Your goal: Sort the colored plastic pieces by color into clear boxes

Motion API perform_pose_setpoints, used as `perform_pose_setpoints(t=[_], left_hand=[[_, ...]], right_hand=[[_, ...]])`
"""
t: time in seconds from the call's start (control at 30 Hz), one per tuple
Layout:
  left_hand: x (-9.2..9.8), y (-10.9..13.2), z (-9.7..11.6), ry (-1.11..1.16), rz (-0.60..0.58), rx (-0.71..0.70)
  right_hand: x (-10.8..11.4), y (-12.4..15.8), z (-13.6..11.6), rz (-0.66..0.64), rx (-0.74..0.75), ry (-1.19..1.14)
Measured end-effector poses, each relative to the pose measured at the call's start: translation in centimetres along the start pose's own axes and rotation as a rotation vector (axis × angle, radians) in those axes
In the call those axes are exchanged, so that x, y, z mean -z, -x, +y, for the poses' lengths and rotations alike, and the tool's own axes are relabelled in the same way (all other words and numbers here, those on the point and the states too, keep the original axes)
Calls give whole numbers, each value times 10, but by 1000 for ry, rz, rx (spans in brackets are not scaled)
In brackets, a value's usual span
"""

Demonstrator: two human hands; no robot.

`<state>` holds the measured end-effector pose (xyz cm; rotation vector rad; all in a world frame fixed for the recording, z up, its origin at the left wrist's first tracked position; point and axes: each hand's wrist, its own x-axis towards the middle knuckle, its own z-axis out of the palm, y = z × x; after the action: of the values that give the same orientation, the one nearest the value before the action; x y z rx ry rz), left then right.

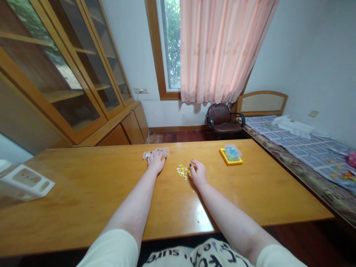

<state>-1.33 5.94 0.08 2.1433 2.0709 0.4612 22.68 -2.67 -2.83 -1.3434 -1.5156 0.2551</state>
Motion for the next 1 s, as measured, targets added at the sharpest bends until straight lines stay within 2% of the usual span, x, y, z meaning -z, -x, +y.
perform_pose_setpoints(t=[0.07,0.13,0.2,0.27,0.33,0.43,0.53,0.63,0.7,0.77,0.87,0.93,1.0], left_hand=[[2,4,2,14,21,12],[4,12,6,26,85,14],[4,23,10,61,148,32],[2,33,14,140,166,81],[-3,42,21,258,163,107],[-12,54,33,490,197,80],[-19,65,44,709,231,21],[-22,73,50,825,252,-57],[-25,76,52,915,229,-81],[-29,78,53,1083,156,-76],[-32,80,56,1415,-14,-49],[-32,82,58,1583,-127,-37],[-30,84,59,1671,-206,-27]], right_hand=[[7,-3,3,47,5,26],[24,-12,10,145,-11,120],[48,-26,20,268,-64,292],[75,-43,34,324,-124,500],[100,-59,49,327,-201,690],[127,-77,72,257,-288,871],[143,-85,88,108,-318,942],[149,-88,88,111,-298,917],[146,-87,78,153,-231,839],[132,-81,60,159,-122,683],[90,-61,24,52,78,290],[56,-41,0,-50,155,48],[27,-20,-20,-177,196,-100]])
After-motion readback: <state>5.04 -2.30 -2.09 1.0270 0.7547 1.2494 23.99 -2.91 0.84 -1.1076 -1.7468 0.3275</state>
